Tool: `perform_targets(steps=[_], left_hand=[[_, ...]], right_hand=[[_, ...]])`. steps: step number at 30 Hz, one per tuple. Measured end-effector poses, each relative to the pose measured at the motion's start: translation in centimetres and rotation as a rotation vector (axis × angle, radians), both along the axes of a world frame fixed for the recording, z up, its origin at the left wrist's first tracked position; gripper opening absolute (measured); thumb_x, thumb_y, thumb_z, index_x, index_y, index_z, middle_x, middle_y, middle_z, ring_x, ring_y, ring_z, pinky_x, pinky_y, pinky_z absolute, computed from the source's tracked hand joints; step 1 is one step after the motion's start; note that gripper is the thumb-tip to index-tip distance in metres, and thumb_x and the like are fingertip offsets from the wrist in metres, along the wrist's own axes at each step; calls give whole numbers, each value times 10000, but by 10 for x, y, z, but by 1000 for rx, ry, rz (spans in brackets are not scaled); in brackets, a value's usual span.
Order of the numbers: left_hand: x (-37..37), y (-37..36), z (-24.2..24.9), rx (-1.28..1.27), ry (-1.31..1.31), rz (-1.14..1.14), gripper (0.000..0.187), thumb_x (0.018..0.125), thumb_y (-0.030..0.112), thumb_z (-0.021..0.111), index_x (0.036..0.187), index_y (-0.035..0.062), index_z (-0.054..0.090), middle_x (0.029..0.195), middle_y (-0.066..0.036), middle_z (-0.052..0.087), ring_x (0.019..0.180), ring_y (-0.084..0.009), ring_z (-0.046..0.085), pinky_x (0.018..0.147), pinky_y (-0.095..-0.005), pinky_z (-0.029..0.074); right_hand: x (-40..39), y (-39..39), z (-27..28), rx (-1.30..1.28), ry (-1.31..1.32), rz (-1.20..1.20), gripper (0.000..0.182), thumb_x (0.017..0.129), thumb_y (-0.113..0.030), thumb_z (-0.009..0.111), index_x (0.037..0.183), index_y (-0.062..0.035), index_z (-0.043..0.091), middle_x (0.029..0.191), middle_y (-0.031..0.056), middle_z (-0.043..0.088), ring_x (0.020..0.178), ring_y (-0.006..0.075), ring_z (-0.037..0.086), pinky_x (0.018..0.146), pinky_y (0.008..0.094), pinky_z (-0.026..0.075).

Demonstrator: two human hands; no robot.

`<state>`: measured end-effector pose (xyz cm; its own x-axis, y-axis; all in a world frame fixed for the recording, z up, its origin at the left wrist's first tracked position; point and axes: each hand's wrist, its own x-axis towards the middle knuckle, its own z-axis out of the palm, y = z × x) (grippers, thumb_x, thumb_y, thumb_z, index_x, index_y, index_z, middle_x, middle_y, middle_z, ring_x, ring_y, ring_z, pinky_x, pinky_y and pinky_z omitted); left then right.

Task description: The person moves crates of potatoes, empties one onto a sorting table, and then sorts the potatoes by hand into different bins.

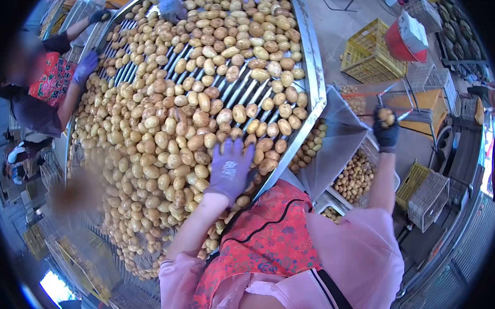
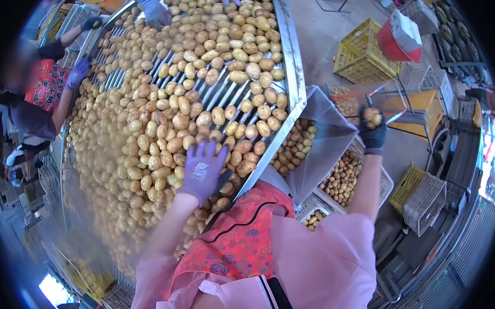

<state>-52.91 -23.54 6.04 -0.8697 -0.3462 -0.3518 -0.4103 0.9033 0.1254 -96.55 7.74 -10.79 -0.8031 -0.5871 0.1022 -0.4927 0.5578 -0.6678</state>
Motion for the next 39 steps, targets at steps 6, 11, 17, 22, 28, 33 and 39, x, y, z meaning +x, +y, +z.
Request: perform_targets(steps=[6, 11, 17, 22, 28, 33, 39], left_hand=[[36, -7, -30, 29, -178, -11, 729, 776, 551, 609, 1390, 212, 415, 1440, -183, 362, 1333, -377, 331, 1071, -587, 218], [-6, -11, -66, 192, 26, -70, 671, 814, 529, 573, 1369, 178, 432, 1434, -163, 374, 1342, -325, 340, 1065, -614, 208], [-13, -35, -47, 112, 55, 53, 550, 883, 452, 508, 1356, 180, 441, 1412, -166, 405, 1306, -375, 372, 1060, -584, 237], [16, -84, -44, -58, -12, 211, 584, 851, 466, 567, 1348, 177, 466, 1413, -151, 408, 1310, -405, 349, 1056, -579, 256], [-28, -109, -60, -17, -6, 282, 527, 849, 333, 598, 1330, 170, 459, 1430, -155, 369, 1318, -454, 310, 982, -602, 354], [-51, -79, -69, 207, 250, 229, 508, 886, 348, 527, 1328, 113, 442, 1407, -180, 376, 1325, -425, 310, 974, -605, 356], [-15, -50, -49, 202, 284, 110, 506, 903, 347, 499, 1332, 84, 442, 1361, -210, 433, 1278, -411, 386, 1035, -525, 321]], right_hand=[[-87, -60, -27, 148, -47, -525, 362, 941, -277, 452, 1153, -4, 558, 1096, 153, 599, 988, 272, 585, 883, 392, 448], [113, -314, 66, -139, 340, 534, 319, 846, -170, 558, 1138, -45, 582, 1080, 196, 599, 1010, 355, 565, 886, 422, 455], [200, -433, 33, 622, 126, 656, 253, 879, -136, 468, 1084, -20, 560, 1097, 232, 600, 1016, 351, 608, 828, 430, 502], [192, -375, 97, -96, -450, 631, 246, 868, -143, 574, 1073, -7, 597, 1108, 185, 626, 1017, 321, 612, 870, 376, 488], [145, -108, 64, -140, -112, 378, 474, 709, 6, 740, 1143, 29, 549, 1093, 129, 627, 1035, 235, 613, 874, 324, 490], [129, 86, 1, 968, -46, -72, 474, 830, -290, 641, 1176, 12, 524, 1116, 210, 597, 1053, 368, 563, 881, 424, 460], [247, -119, 80, 394, 398, 366, 401, 834, -194, 580, 1174, 7, 516, 1177, 224, 536, 1079, 373, 504, 914, 500, 374]])
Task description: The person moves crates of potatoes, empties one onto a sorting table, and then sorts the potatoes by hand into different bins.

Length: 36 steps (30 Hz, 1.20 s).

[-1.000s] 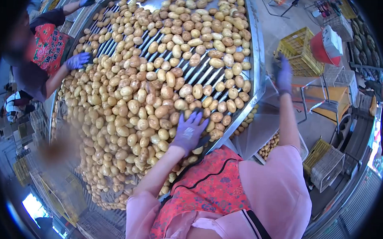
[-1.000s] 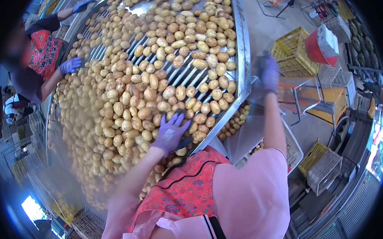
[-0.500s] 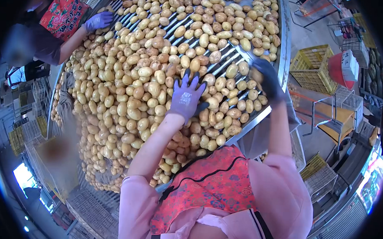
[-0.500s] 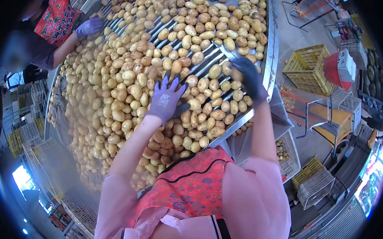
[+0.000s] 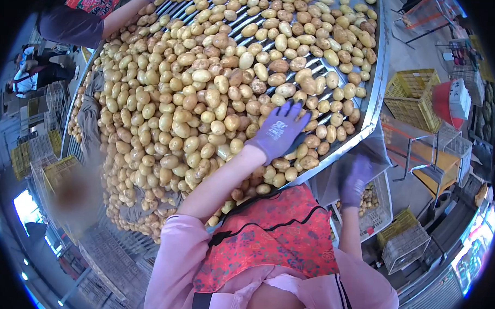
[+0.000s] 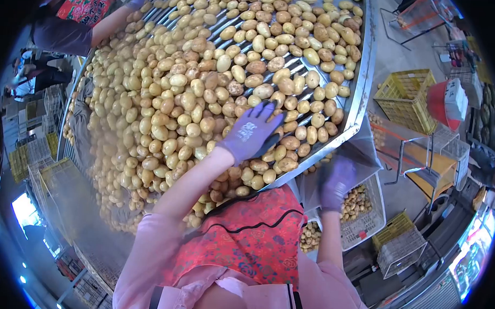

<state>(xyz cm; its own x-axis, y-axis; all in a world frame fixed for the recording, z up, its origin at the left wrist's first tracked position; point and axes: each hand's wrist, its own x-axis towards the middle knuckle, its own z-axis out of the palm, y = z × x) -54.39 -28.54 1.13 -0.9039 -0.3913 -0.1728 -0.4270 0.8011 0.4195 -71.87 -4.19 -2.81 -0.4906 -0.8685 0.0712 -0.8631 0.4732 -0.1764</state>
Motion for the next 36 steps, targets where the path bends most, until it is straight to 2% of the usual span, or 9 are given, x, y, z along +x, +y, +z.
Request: perform_targets(steps=[3, 9, 14, 20, 26, 30, 32, 34, 36], left_hand=[[35, -14, 16, -400, -199, 127, 431, 870, 213, 487, 1270, 53, 483, 1316, -188, 491, 1210, -351, 477, 1034, -443, 332], [92, -45, 56, -440, -231, 384, 334, 828, 213, 579, 1109, 32, 577, 1149, -148, 565, 1090, -293, 532, 949, -417, 389], [75, -84, 35, -414, -215, 143, 188, 807, 120, 567, 986, 81, 611, 1018, -87, 560, 955, -249, 556, 803, -391, 434], [60, -108, 13, -540, -459, -108, 180, 791, 106, 566, 960, 131, 621, 966, -57, 551, 920, -208, 576, 708, -353, 437], [111, -110, 78, 175, 243, 548, 277, 882, 202, 598, 1087, 16, 600, 980, -97, 627, 904, -203, 625, 814, -334, 489], [188, -54, 95, 1069, 875, 1137, 379, 875, 170, 636, 1203, -1, 554, 1098, -78, 628, 972, -175, 619, 858, -300, 494], [194, -11, 99, 382, 465, 1083, 400, 905, 179, 570, 1265, 16, 509, 1180, -137, 590, 1040, -218, 591, 907, -341, 476], [226, 19, 80, 1388, 1337, 1208, 456, 911, 176, 525, 1329, 20, 434, 1294, -184, 512, 1125, -269, 539, 942, -389, 455], [218, 42, 86, 1173, 1098, 1236, 500, 893, 170, 533, 1353, 27, 400, 1337, -211, 466, 1143, -287, 521, 895, -369, 477]], right_hand=[[62, -99, -11, 57, -171, 260, 550, 882, -291, 524, 1372, -66, 416, 1349, 255, 412, 1249, 439, 375, 1040, 568, 252], [45, -223, -63, 98, -89, 236, 616, 902, -328, 490, 1422, -48, 317, 1375, 350, 329, 1288, 486, 321, 1047, 571, 257], [7, -311, -56, 173, 119, 171, 628, 910, -287, 452, 1453, -54, 241, 1422, 308, 301, 1306, 445, 325, 987, 597, 339], [8, -318, -4, 24, 117, 310, 445, 897, -123, 450, 1320, 8, 410, 1237, 251, 494, 1059, 366, 545, 825, 425, 491], [12, -227, -45, 104, 79, 470, 541, 920, -442, 478, 1293, -50, 480, 1308, 197, 488, 1210, 360, 455, 983, 495, 362], [-14, -256, -21, -68, 89, 270, 319, 822, -158, 555, 1120, -45, 552, 1156, 137, 566, 1079, 361, 529, 855, 466, 440], [13, -268, 10, -200, -232, 722, 310, 815, -96, 541, 1119, -34, 546, 1130, 179, 568, 990, 356, 580, 796, 449, 474], [67, -265, 14, -57, -448, 923, 357, 794, -59, 551, 1147, -10, 526, 1090, 235, 576, 930, 374, 594, 801, 431, 483], [128, -256, -21, -126, -278, 772, 388, 818, -55, 508, 1205, -31, 482, 1115, 228, 560, 925, 367, 599, 786, 445, 485]])
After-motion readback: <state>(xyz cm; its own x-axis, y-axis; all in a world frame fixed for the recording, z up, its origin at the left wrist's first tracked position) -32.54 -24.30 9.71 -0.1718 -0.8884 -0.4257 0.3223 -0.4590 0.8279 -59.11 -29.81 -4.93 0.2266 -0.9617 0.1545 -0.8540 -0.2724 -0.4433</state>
